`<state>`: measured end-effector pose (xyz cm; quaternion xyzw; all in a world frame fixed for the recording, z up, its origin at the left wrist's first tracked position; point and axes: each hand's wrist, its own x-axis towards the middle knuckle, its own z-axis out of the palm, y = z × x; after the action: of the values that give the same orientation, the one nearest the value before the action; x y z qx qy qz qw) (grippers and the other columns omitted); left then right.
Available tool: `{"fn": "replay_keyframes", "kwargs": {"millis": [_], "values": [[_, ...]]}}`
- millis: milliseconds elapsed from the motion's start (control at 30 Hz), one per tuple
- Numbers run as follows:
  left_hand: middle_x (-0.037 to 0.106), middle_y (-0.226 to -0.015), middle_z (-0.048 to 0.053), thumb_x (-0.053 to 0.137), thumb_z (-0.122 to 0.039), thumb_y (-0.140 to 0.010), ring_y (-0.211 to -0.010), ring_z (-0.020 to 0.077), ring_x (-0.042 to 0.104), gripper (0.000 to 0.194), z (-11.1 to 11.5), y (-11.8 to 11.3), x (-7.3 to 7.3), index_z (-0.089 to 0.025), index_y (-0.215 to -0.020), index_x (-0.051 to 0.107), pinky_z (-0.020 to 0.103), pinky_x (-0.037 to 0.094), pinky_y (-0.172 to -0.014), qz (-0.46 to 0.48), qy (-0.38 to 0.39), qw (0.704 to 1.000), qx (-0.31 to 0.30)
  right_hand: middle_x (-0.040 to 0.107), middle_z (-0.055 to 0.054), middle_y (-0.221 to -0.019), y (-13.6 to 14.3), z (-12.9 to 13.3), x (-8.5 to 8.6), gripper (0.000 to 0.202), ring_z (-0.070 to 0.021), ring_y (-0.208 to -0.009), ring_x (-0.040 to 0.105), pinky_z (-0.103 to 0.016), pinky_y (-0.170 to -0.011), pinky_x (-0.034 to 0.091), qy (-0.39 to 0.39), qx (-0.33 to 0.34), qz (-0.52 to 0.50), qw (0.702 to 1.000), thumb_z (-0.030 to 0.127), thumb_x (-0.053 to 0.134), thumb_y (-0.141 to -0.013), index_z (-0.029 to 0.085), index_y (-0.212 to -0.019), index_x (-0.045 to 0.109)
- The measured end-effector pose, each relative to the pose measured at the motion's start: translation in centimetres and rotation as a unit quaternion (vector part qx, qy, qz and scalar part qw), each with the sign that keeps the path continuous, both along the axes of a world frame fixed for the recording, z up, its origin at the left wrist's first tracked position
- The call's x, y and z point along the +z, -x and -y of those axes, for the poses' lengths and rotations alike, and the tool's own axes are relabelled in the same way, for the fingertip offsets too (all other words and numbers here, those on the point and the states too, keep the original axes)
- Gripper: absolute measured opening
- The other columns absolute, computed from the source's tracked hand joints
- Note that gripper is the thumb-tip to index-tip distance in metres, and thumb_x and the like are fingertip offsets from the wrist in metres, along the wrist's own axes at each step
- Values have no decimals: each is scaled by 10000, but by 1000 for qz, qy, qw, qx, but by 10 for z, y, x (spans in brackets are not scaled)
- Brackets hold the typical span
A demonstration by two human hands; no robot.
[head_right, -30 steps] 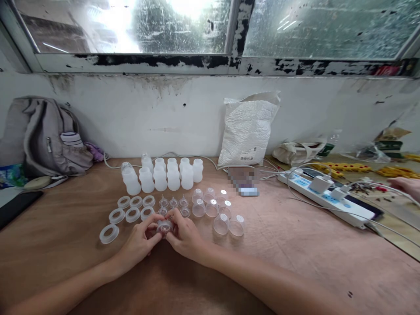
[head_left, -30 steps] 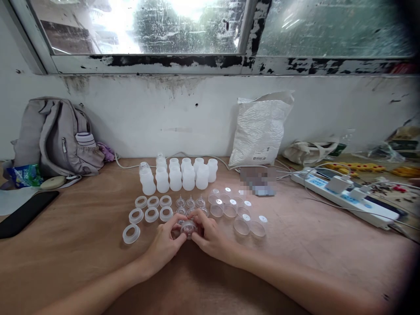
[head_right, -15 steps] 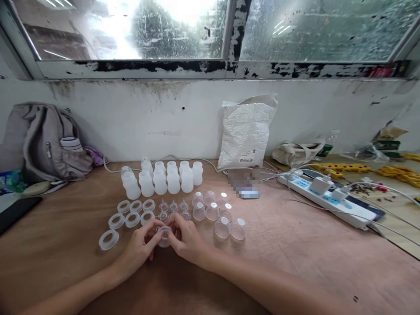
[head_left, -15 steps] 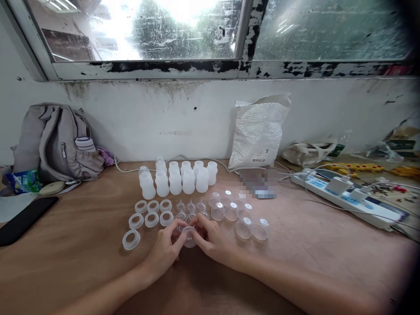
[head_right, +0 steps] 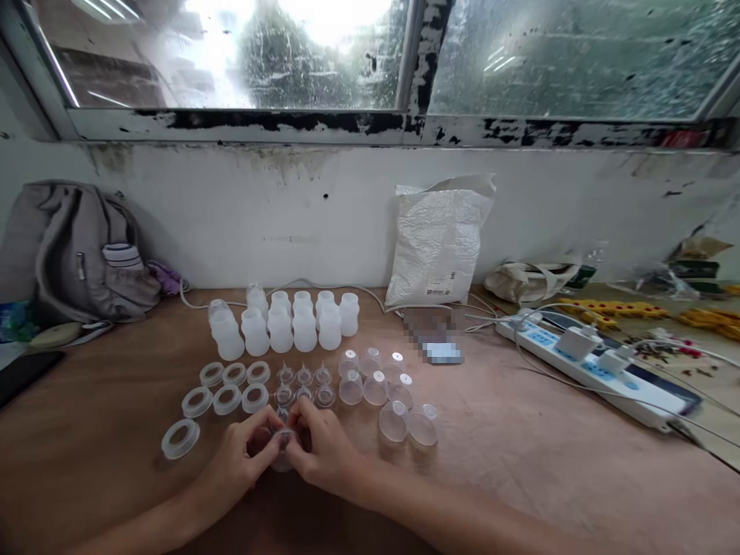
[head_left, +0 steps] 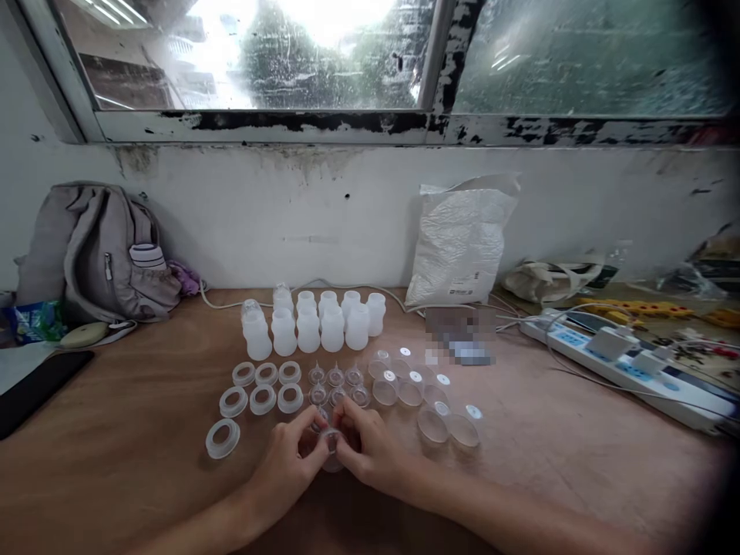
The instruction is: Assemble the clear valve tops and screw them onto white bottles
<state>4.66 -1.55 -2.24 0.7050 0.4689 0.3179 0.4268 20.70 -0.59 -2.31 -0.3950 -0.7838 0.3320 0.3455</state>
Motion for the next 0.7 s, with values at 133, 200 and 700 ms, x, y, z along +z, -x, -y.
{"fn": "replay_keyframes", "kwargs": {"millis": [133,200,700], "values": [[504,-512,-46,461,-251,-795,-456,85,427,92,3,2,2,-186,-771,521,186,303,-449,-22,-49,998,12,396,67,-551,-2,2,-1,117,-75,-466,367,-192,-440,281,-6,25,-8,1000,159,481,-739,200,-761,374],[527,-537,-41,454,-258,-801,-453,86,421,94,3,2,1,-192,-818,518,190,294,-447,-24,-58,998,6,388,69,-557,-3,2,0,120,-74,-463,357,-194,-440,276,-12,26,-12,1000,166,471,-753,204,-774,359],[509,-556,-50,463,-195,-750,-448,86,407,97,3,0,0,-197,-842,495,193,292,-462,-35,-75,997,6,369,79,-538,-2,4,-1,163,-71,-454,349,-187,-446,268,-42,-10,15,999,119,460,-705,210,-736,328]]}}
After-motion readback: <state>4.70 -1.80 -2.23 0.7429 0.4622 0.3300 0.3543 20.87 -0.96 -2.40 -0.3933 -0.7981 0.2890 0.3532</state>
